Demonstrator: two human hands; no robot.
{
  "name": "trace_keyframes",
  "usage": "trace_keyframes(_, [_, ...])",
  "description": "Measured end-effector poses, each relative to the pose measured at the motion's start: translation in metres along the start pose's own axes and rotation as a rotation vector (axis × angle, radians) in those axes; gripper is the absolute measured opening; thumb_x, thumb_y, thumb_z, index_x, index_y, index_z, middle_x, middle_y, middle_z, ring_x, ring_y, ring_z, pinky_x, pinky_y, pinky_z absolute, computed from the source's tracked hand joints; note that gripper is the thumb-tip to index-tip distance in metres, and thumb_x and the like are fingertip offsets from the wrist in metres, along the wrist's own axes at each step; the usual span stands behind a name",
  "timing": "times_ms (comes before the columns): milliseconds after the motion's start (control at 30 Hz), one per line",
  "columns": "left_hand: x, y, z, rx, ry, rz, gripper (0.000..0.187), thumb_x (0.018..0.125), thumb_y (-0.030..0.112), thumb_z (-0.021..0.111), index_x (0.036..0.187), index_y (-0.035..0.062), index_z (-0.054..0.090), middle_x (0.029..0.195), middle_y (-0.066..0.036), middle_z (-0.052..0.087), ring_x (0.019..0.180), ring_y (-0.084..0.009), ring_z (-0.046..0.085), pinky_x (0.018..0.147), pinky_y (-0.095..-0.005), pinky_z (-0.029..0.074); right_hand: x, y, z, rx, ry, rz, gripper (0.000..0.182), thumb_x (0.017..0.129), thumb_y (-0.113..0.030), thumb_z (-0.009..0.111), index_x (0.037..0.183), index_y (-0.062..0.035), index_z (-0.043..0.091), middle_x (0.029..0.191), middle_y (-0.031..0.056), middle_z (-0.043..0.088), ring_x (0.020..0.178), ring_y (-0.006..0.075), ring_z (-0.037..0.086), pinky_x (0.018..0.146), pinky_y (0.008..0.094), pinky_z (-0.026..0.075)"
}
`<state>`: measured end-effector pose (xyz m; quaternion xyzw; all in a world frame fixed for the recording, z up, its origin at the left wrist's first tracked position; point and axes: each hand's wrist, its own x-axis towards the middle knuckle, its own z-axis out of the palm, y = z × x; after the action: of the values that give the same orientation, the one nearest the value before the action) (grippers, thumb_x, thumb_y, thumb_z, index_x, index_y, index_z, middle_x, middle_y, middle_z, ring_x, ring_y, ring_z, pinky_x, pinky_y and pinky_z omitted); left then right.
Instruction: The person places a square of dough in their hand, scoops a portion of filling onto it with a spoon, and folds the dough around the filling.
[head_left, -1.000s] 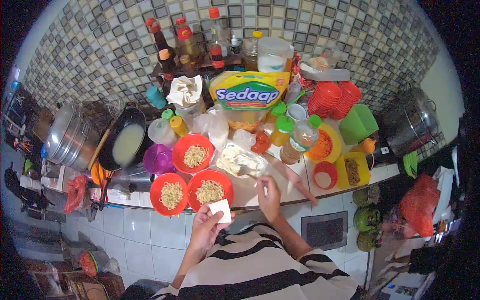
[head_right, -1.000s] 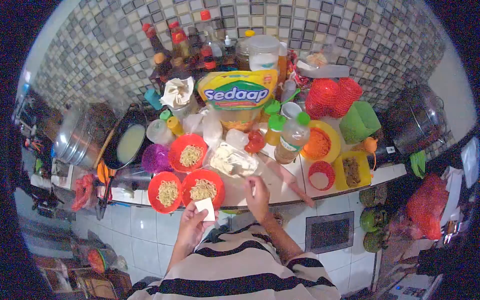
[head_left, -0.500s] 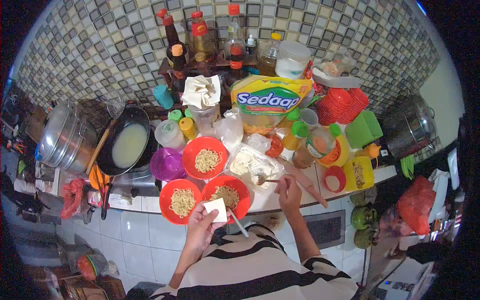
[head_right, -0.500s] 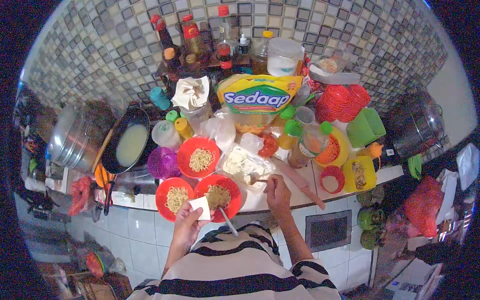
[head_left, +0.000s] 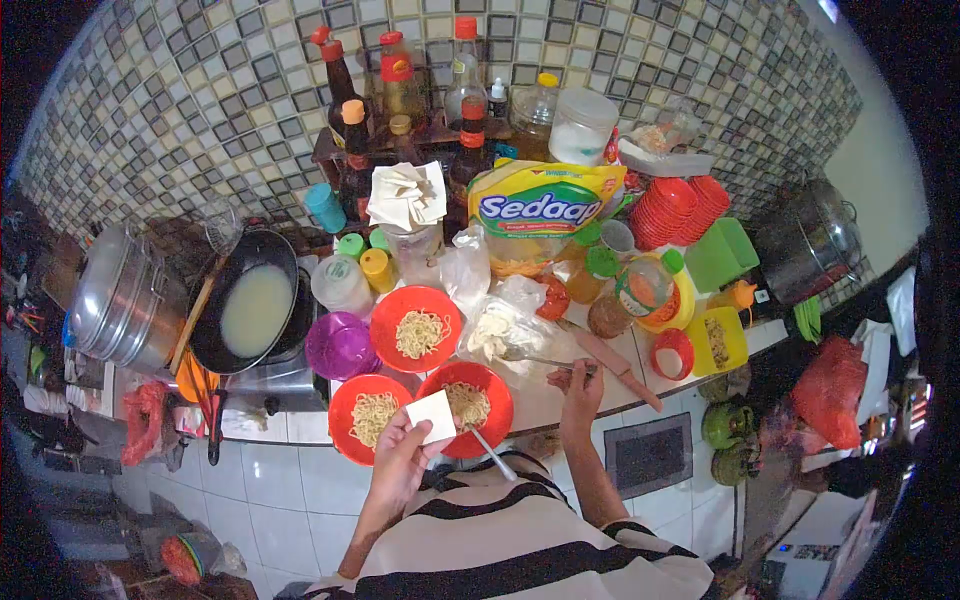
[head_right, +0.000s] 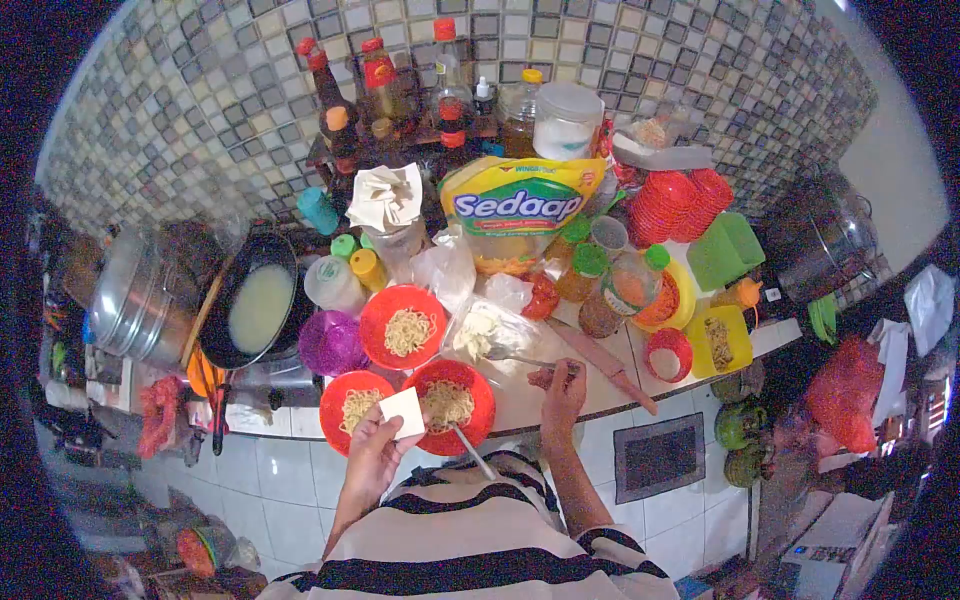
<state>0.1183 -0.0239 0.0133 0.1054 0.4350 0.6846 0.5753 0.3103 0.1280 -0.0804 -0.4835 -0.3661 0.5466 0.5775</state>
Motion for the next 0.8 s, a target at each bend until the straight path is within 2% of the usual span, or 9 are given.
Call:
trace_keyframes(233, [0.007, 0.002, -0.006, -0.011, -0.030, -0.022, 0.034, 0.083, 0.003, 0.045, 0.116, -0.0044, 0.041, 0.109, -0.016, 0.053, 0.099, -0.0241, 0.055, 0.082, -0.0313, 0.050, -0.004, 0.004, 0.005, 0.029, 0.006, -0.007, 0.016, 0.090, -0.019, 0.046, 0.091, -0.0031, 0.043, 0.074, 0.0101, 0.055, 0.063, 0.0174, 0.058, 0.061, 0.0281, 0.050])
trace_keyframes(400, [0.008, 0.007, -0.006, -0.022, -0.033, -0.053, 0.033, 0.084, 0.003, 0.043, 0.116, -0.0040, 0.041, 0.111, -0.014, 0.052, 0.099, -0.0230, 0.055, 0.084, -0.0317, 0.049, -0.008, -0.005, 0.013, 0.055, 0.024, 0.033, 0.017, 0.089, -0.020, 0.047, 0.092, -0.0029, 0.044, 0.075, 0.0097, 0.055, 0.065, 0.0176, 0.058, 0.062, 0.0268, 0.050])
trace_keyframes(600, [0.017, 0.010, -0.007, -0.063, -0.069, -0.062, 0.033, 0.086, 0.003, 0.040, 0.118, -0.0043, 0.039, 0.115, -0.013, 0.049, 0.104, -0.0220, 0.051, 0.089, -0.0324, 0.045, -0.012, -0.015, 0.014, 0.278, 0.053, 0.062, 0.020, 0.088, -0.022, 0.049, 0.094, -0.0036, 0.045, 0.076, 0.0082, 0.056, 0.064, 0.0144, 0.056, 0.061, 0.0243, 0.047])
trace_keyframes(667, [0.026, 0.008, -0.008, -0.054, -0.100, -0.052, 0.033, 0.088, 0.004, 0.038, 0.119, -0.0048, 0.038, 0.116, -0.013, 0.048, 0.105, -0.0209, 0.050, 0.090, -0.0313, 0.045, -0.015, -0.029, 0.015, 0.269, -0.020, -0.034, 0.022, 0.090, -0.024, 0.046, 0.093, -0.0032, 0.044, 0.075, 0.0084, 0.055, 0.062, 0.0165, 0.056, 0.060, 0.0285, 0.047])
trace_keyframes(800, [0.039, 0.003, -0.010, -0.022, -0.128, -0.051, 0.035, 0.086, 0.001, 0.038, 0.120, -0.0048, 0.037, 0.117, -0.013, 0.047, 0.107, -0.0218, 0.050, 0.090, -0.0303, 0.044, -0.038, -0.074, 0.036, 0.231, -0.013, -0.097, 0.022, 0.090, -0.025, 0.045, 0.093, -0.0032, 0.043, 0.073, 0.0080, 0.054, 0.060, 0.0153, 0.054, 0.057, 0.0274, 0.045])
